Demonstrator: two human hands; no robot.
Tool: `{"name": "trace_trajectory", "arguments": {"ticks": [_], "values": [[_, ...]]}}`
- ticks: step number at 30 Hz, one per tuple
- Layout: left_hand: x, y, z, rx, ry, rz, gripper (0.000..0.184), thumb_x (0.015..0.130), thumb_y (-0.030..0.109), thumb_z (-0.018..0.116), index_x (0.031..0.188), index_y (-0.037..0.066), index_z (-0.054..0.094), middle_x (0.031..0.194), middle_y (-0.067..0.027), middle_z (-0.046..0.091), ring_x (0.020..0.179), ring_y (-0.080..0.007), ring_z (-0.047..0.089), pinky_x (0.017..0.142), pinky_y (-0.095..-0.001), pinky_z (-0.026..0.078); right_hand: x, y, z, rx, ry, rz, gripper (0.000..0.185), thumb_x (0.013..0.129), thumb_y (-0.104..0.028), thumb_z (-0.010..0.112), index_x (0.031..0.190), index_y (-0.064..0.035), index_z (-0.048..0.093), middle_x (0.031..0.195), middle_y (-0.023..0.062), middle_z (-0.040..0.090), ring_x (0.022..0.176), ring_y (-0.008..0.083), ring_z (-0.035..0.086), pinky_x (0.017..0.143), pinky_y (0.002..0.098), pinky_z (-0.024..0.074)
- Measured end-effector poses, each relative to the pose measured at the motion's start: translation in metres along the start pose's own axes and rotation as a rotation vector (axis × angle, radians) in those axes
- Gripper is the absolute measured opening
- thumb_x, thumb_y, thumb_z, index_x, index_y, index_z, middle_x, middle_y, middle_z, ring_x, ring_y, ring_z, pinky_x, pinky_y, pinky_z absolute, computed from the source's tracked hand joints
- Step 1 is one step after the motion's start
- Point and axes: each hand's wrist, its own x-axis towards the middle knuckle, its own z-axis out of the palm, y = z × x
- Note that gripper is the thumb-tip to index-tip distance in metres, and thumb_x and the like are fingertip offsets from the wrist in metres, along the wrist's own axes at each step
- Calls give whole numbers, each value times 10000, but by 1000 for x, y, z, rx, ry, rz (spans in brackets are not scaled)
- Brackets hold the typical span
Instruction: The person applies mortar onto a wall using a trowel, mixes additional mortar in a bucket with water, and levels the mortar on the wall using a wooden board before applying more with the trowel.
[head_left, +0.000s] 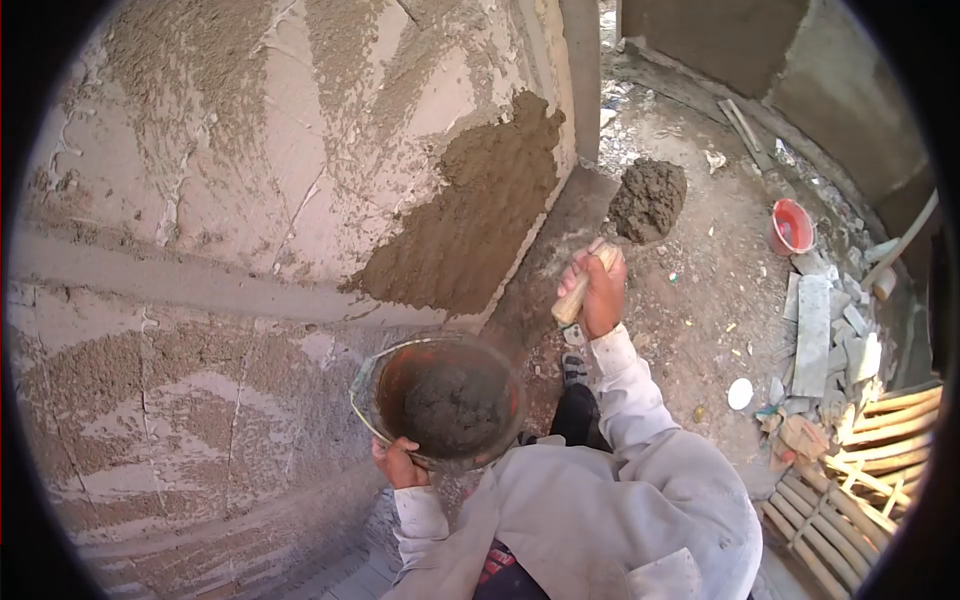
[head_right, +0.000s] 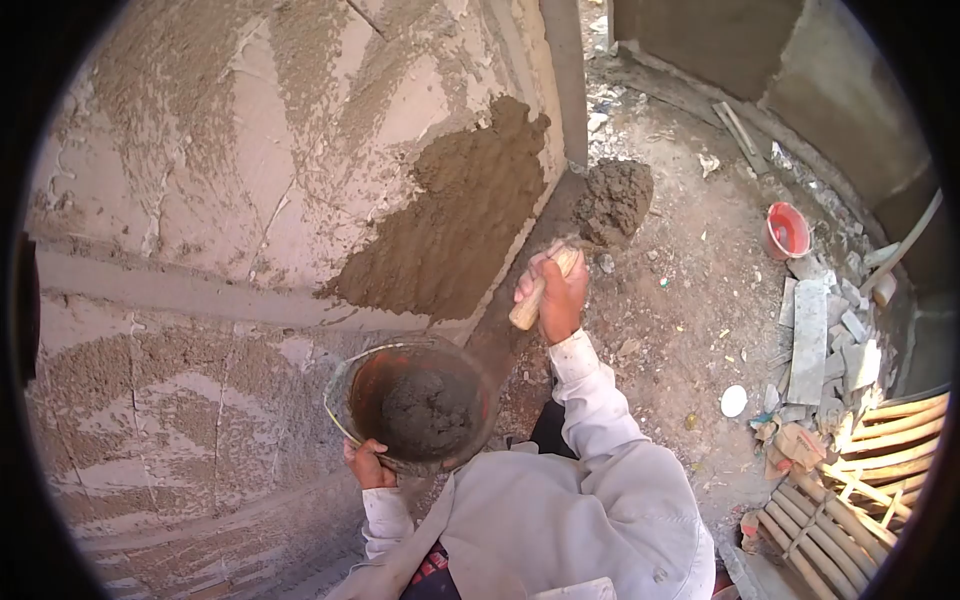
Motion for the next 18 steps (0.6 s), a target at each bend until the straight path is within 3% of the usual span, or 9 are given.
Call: {"name": "trace_trajectory", "arguments": {"ticks": [4, 6, 7, 9, 12, 14, 16, 17, 18], "values": [[2, -7, -1, 40, 93, -31, 513, 534, -122, 511, 1015, 53, 550, 925, -29, 602, 788, -174, 579, 708, -280, 482, 83, 35, 19, -149, 275, -336, 167, 840, -15, 521, 948, -26, 394, 710, 108, 515, 458, 203, 539, 422, 359, 507], [-8, 0, 9, 73, 161, -56, 529, 531, -125, 513, 1029, 51, 542, 923, -31, 596, 781, -174, 574, 701, -281, 482, 135, 75, 38, -131, 504, -350, 200, 831, -37, 537, 960, 5, 390, 722, 126, 527, 439, 203, 546, 391, 338, 493], [-9, 0, 14, 84, 191, -63, 537, 529, -127, 515, 1036, 50, 537, 922, -32, 593, 777, -174, 571, 697, -281, 482, 164, 102, 42, -190, 584, -284, 256, 803, -75, 580, 976, 31, 423, 751, 176, 559, 550, 298, 613, 505, 419, 527], [-5, -14, 13, 30, 175, -32, 553, 526, -130, 516, 1052, 41, 527, 917, -34, 581, 757, -174, 554, 679, -290, 477, 227, 174, 55, -651, 835, -251, 361, 763, -168, 654, 1015, 51, 515, 931, 286, 623, 922, 466, 607, 829, 499, 466], [-9, -14, 9, 90, 170, -71, 567, 520, -129, 520, 1063, 35, 528, 926, -34, 581, 789, -184, 555, 709, -295, 475, 241, 207, 80, -798, 220, 34, 395, 773, -185, 661, 1075, 33, 528, 992, 287, 638, 937, 477, 613, 856, 491, 483], [-4, -27, -8, 125, 142, -85, 581, 525, -116, 513, 1084, 42, 520, 966, -56, 588, 820, -218, 568, 743, -321, 487, 172, 173, 113, -752, 10, 6, 403, 778, -191, 650, 1085, 37, 520, 916, 288, 641, 918, 489, 602, 849, 497, 480], [0, -34, -8, 96, 112, -92, 571, 530, -108, 511, 1080, 48, 519, 974, -61, 589, 827, -227, 570, 757, -329, 488, 97, 136, 120, -548, -69, 149, 333, 792, -151, 607, 1037, 51, 506, 765, 220, 633, 660, 343, 662, 600, 444, 527], [-2, -32, -3, 68, 109, -102, 554, 532, -106, 513, 1064, 51, 522, 963, -56, 587, 820, -219, 566, 754, -324, 482, 64, 122, 108, -517, -195, 191, 294, 810, -122, 588, 1019, 51, 475, 663, 154, 588, 492, 229, 608, 464, 385, 491], [-5, -30, -2, 44, 111, -115, 537, 535, -104, 514, 1048, 54, 525, 952, -50, 585, 813, -211, 561, 750, -319, 477, 31, 100, 97, -473, -303, 272, 232, 833, -90, 567, 981, 31, 436, 604, 100, 534, 429, 177, 548, 425, 355, 464]]}}
